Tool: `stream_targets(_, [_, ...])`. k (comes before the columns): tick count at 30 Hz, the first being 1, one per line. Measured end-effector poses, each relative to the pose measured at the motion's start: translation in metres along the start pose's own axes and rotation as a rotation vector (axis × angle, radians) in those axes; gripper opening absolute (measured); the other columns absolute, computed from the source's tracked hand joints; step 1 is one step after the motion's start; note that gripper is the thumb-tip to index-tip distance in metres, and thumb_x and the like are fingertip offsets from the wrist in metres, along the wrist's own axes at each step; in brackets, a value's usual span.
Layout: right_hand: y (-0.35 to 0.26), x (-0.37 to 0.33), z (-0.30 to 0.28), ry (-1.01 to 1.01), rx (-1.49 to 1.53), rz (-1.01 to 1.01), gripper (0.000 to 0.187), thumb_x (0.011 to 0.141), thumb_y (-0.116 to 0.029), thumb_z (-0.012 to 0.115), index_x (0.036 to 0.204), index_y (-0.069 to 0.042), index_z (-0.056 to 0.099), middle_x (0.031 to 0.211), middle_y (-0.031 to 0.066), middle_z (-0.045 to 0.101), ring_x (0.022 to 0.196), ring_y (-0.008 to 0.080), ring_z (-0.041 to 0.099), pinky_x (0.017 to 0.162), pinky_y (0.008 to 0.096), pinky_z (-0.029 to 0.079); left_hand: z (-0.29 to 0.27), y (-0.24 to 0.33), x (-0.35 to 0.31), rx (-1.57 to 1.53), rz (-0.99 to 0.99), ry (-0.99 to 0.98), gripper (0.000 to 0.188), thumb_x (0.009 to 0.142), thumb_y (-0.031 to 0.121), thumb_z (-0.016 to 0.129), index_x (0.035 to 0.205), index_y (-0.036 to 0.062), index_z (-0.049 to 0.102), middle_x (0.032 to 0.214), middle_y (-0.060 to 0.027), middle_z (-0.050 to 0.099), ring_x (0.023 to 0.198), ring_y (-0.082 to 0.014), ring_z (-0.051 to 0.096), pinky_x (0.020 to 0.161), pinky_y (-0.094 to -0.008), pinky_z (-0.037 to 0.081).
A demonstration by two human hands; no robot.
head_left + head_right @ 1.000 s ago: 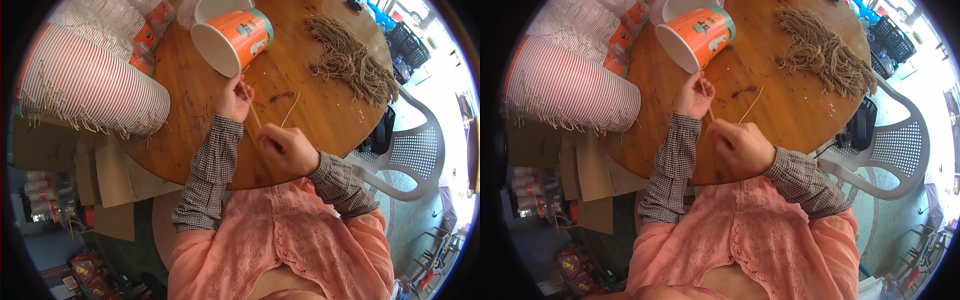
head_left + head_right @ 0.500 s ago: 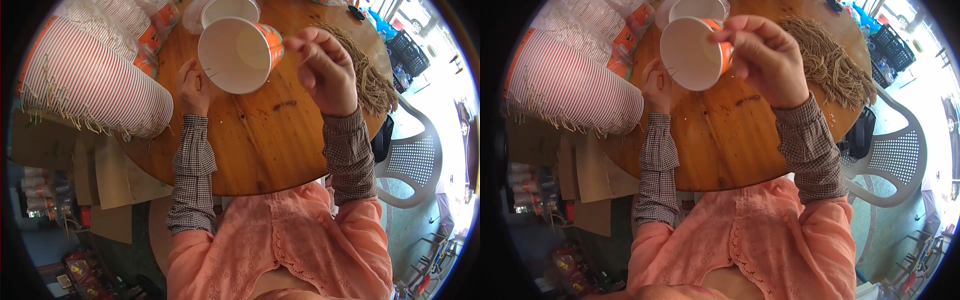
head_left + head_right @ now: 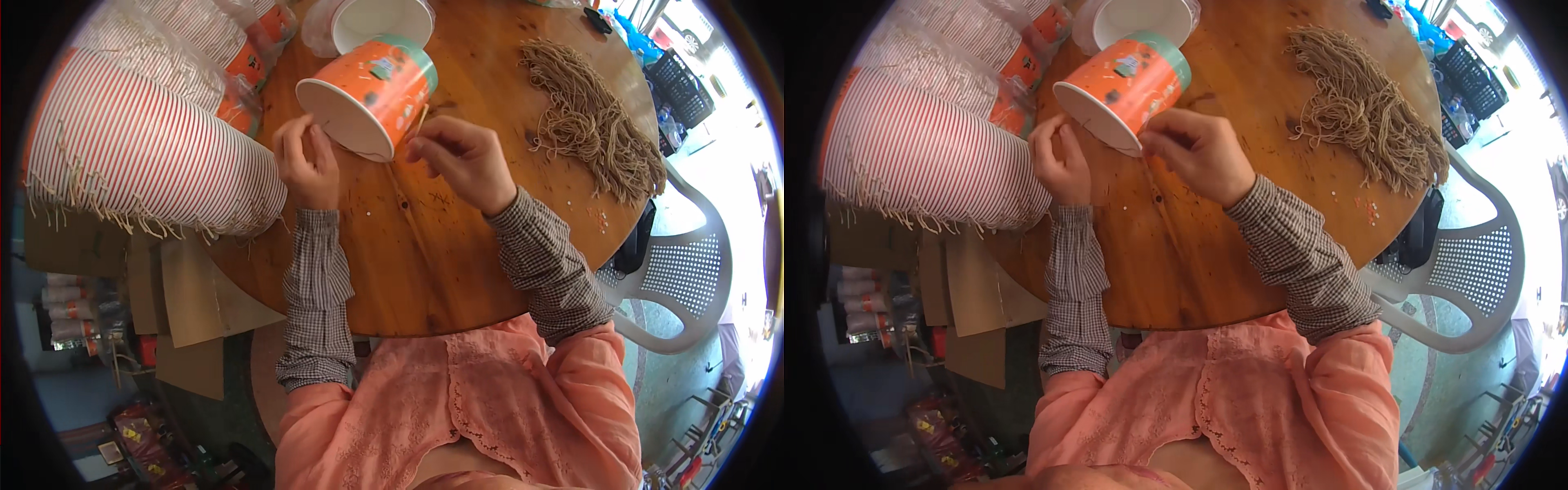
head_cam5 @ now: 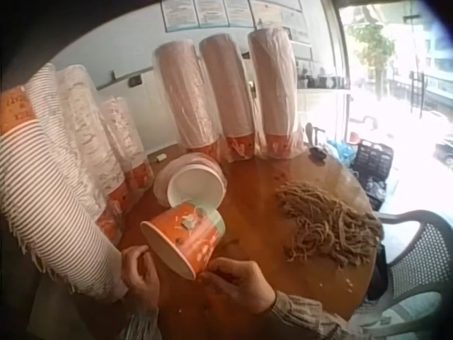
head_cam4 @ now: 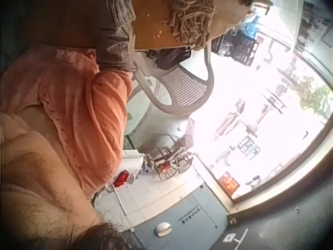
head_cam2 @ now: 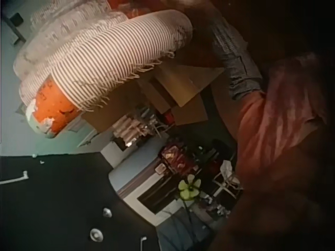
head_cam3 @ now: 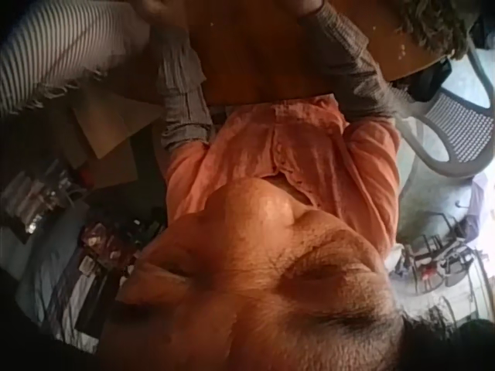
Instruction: The person attaches handles to paper cups by threading strings through holes, tying them by hand, and stacking the finished cups onto a pile.
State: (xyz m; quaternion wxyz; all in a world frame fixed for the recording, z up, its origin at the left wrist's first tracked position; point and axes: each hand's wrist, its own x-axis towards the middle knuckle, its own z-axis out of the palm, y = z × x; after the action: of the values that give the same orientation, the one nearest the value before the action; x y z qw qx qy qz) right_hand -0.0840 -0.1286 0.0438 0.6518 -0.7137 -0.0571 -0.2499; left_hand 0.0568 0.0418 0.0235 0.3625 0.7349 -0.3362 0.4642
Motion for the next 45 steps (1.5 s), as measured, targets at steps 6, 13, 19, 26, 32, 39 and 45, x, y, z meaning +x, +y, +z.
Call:
stream_targets(6, [0.007, -0.003, 0.003, -0.096, -0.279, -0.133, 0.014, 0.086, -0.01, 0.065, 0.099, -0.005, 0.067, 0.078, 0.0098, 0.066, 0.069, 0.0209, 0.065, 0.062, 0.0303, 0.052, -0.02, 0.056, -0.01, -0.807, -0.551, -0.492, 0.022, 0.096, 0.017, 0.057, 0.094, -0.002, 0.067, 0.077, -0.0029, 0.059, 0.072, -0.0095, 0.054, 0.065, -0.0232, 0.044])
stream_targets(13, [0.015, -0.001, -0.002, -0.136, -0.587, -0.213, 0.012, 0.085, -0.014, 0.06, 0.092, -0.008, 0.067, 0.082, 0.009, 0.068, 0.074, 0.0285, 0.065, 0.062, 0.0374, 0.052, -0.009, 0.06, -0.017, -0.833, -0.525, -0.451, 0.035, 0.1, 0.027, 0.051, 0.096, -0.0029, 0.068, 0.077, -0.0023, 0.058, 0.066, -0.0087, 0.051, 0.062, -0.0219, 0.041])
stream_targets(19, [0.016, 0.0, -0.003, -0.029, -0.538, -0.128, 0.012, 0.085, -0.015, 0.061, 0.088, -0.006, 0.067, 0.081, 0.0109, 0.067, 0.072, 0.0294, 0.065, 0.063, 0.0384, 0.052, -0.013, 0.048, -0.014, -0.895, -1.002, -0.521, 0.062, 0.102, 0.048, 0.035, 0.088, -0.0033, 0.067, 0.07, -0.0033, 0.057, 0.057, -0.009, 0.049, 0.053, -0.0221, 0.04])
stream_targets(26, [0.016, 0.003, -0.006, 0.078, -0.51, -0.088, 0.013, 0.085, -0.017, 0.063, 0.088, -0.005, 0.067, 0.081, 0.0121, 0.067, 0.071, 0.0301, 0.065, 0.063, 0.0383, 0.052, -0.006, 0.052, -0.021, -0.964, -1.129, -0.809, 0.07, 0.099, 0.057, 0.031, 0.081, -0.0001, 0.067, 0.071, -0.0042, 0.061, 0.055, -0.0089, 0.05, 0.052, -0.0211, 0.038])
stream_targets(32, [0.021, 0.004, -0.01, 0.106, -0.549, -0.076, 0.013, 0.085, -0.017, 0.062, 0.088, -0.005, 0.067, 0.08, 0.0125, 0.067, 0.072, 0.0306, 0.064, 0.064, 0.0389, 0.051, -0.012, 0.053, -0.018, -1.082, -1.197, -0.825, 0.049, 0.098, 0.044, 0.048, 0.088, -0.0014, 0.065, 0.076, -0.0054, 0.062, 0.064, -0.0103, 0.053, 0.055, -0.0229, 0.04])
stream_targets(39, [0.028, 0.003, -0.015, 0.078, -0.6, -0.041, 0.016, 0.084, -0.017, 0.061, 0.095, -0.006, 0.067, 0.08, 0.0123, 0.067, 0.067, 0.0295, 0.064, 0.061, 0.0375, 0.051, -0.008, 0.048, -0.028, -0.892, -0.835, -0.764, 0.034, 0.095, 0.032, 0.06, 0.083, -0.0002, 0.066, 0.068, 0.0007, 0.06, 0.058, -0.0032, 0.047, 0.052, -0.0202, 0.039])
stream_targets(45, [-0.002, 0.006, -0.018, -0.279, 0.014, 0.496, 0.022, 0.092, -0.021, 0.054, 0.106, -0.006, 0.061, 0.078, 0.0003, 0.062, 0.061, 0.0063, 0.058, 0.05, 0.0215, 0.046, -0.013, 0.05, -0.023, -0.884, -0.685, -0.885, 0.033, 0.096, 0.029, 0.059, 0.086, -0.001, 0.067, 0.067, 0.0004, 0.061, 0.059, -0.0037, 0.049, 0.054, -0.0212, 0.041])
